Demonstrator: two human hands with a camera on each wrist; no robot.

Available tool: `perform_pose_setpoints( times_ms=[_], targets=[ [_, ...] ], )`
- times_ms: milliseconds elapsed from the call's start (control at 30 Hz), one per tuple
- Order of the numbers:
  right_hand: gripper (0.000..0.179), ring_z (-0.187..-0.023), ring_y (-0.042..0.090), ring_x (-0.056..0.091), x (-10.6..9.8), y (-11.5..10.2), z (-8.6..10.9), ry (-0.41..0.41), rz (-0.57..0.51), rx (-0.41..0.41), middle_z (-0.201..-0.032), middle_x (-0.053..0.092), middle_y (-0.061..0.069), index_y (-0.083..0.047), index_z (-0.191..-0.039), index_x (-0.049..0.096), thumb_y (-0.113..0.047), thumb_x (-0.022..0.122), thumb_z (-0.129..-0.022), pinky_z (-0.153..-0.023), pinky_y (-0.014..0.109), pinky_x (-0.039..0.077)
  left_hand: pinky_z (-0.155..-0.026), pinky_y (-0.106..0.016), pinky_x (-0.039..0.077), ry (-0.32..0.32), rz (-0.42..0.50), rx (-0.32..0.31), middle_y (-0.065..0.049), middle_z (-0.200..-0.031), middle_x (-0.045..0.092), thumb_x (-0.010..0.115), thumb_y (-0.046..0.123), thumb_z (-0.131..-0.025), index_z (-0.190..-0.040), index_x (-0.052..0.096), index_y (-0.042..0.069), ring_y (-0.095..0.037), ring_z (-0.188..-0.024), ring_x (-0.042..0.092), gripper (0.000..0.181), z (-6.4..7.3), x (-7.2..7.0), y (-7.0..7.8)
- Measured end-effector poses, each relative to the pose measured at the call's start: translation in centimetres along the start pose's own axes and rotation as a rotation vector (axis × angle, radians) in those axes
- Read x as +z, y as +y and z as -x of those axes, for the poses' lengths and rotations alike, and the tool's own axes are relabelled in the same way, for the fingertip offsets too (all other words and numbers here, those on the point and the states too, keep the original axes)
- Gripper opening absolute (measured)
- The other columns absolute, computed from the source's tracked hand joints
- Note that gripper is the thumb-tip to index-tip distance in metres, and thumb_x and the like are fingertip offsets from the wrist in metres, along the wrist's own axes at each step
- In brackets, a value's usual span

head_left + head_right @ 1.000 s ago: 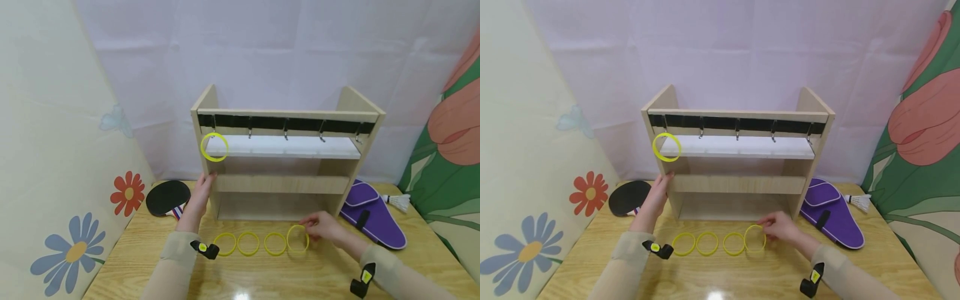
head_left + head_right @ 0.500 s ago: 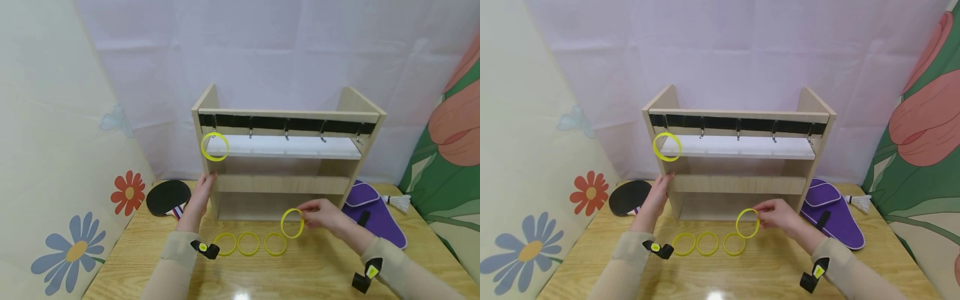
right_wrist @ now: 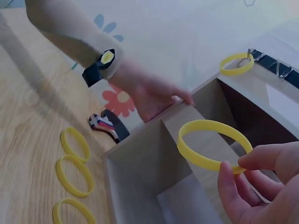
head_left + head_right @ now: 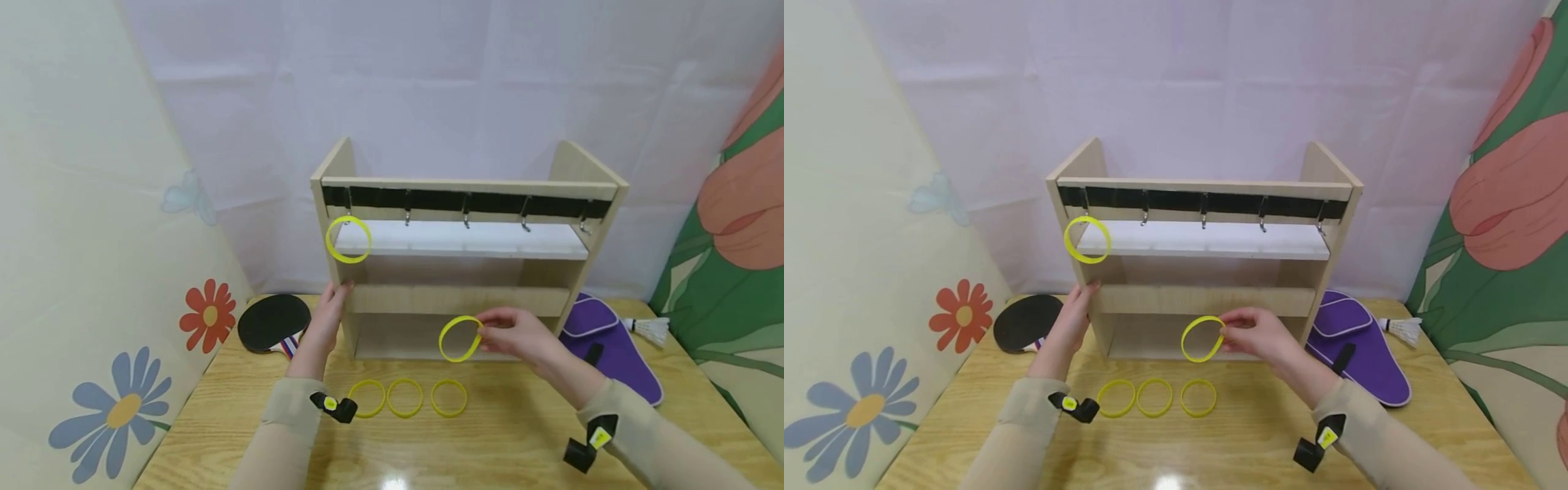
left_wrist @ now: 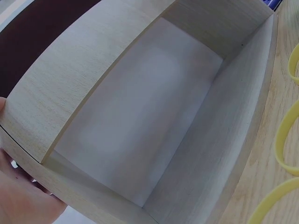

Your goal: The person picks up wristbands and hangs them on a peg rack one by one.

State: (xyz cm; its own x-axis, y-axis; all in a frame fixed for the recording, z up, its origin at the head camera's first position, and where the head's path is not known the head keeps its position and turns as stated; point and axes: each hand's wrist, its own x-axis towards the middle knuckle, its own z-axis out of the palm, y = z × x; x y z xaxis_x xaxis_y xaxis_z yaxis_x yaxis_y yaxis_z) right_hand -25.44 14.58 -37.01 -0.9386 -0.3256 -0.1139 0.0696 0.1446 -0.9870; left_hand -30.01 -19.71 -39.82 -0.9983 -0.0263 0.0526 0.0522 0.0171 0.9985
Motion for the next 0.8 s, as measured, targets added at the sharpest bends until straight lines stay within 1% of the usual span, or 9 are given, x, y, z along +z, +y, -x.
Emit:
perform_pose_setpoints(
  times_ms=[167,333,400,500,633,800],
  targets=[
    [0.039,-0.080,0.009,0.066,0.6,-1.3,-0.2,0.005,-0.070,-0.015,-0.095,0.064,0.005,0.016,-0.128,0.050,0.002,0.060,-0.093,-0.078,0.024,0.057,-0.113,-0.051,0.025,0.001,0.004,-0.017,-0.020,-0.142,0.042,0.039,0.031,-0.103,-0.153,0.030,0.014,-0.031,-0.127,0.040,0.053,0.0,0.0,-0.1],
    [0.042,-0.080,0.009,0.066,1.2,-2.9,-0.4,-0.001,-0.203,-0.053,-0.093,0.063,0.003,0.018,-0.131,0.044,0.006,0.057,-0.093,-0.078,0.023,0.056,-0.113,-0.052,0.025,0.003,-0.001,-0.018,-0.021,-0.142,0.042,0.039,0.031,-0.103,-0.153,0.030,0.015,-0.032,-0.127,0.041,0.054,0.0,0.0,0.1],
    [0.041,-0.081,0.010,0.067,1.5,-3.5,-0.6,-0.002,-0.249,-0.068,-0.095,0.063,0.004,0.018,-0.131,0.044,0.008,0.057,-0.093,-0.079,0.023,0.057,-0.113,-0.052,0.025,0.005,0.001,-0.017,-0.021,-0.141,0.042,0.039,0.031,-0.103,-0.153,0.030,0.014,-0.032,-0.127,0.040,0.054,-0.1,0.1,0.1],
    [0.040,-0.082,0.012,0.068,1.9,-4.4,-0.6,0.000,-0.283,-0.077,-0.098,0.063,0.007,0.016,-0.130,0.045,0.007,0.057,-0.093,-0.080,0.024,0.057,-0.112,-0.051,0.025,0.009,0.001,-0.011,-0.021,-0.140,0.042,0.038,0.030,-0.103,-0.152,0.031,0.013,-0.031,-0.126,0.041,0.052,-0.1,0.1,0.1],
    [0.036,-0.083,0.013,0.070,2.4,-5.4,-0.7,-0.005,-0.330,-0.090,-0.097,0.064,0.006,0.012,-0.127,0.049,0.006,0.058,-0.093,-0.081,0.026,0.057,-0.110,-0.049,0.029,0.018,-0.003,-0.003,-0.020,-0.137,0.045,0.038,0.030,-0.103,-0.150,0.033,0.013,-0.028,-0.121,0.044,0.051,-0.1,0.2,0.0],
    [0.030,-0.083,0.014,0.070,3.2,-6.7,-0.7,-0.013,-0.403,-0.120,-0.094,0.065,0.003,0.007,-0.124,0.051,0.005,0.058,-0.094,-0.084,0.028,0.057,-0.104,-0.043,0.035,0.036,-0.007,0.003,-0.017,-0.130,0.050,0.039,0.030,-0.102,-0.148,0.036,0.011,-0.019,-0.108,0.050,0.050,-0.2,0.1,-0.1]
  ],
)
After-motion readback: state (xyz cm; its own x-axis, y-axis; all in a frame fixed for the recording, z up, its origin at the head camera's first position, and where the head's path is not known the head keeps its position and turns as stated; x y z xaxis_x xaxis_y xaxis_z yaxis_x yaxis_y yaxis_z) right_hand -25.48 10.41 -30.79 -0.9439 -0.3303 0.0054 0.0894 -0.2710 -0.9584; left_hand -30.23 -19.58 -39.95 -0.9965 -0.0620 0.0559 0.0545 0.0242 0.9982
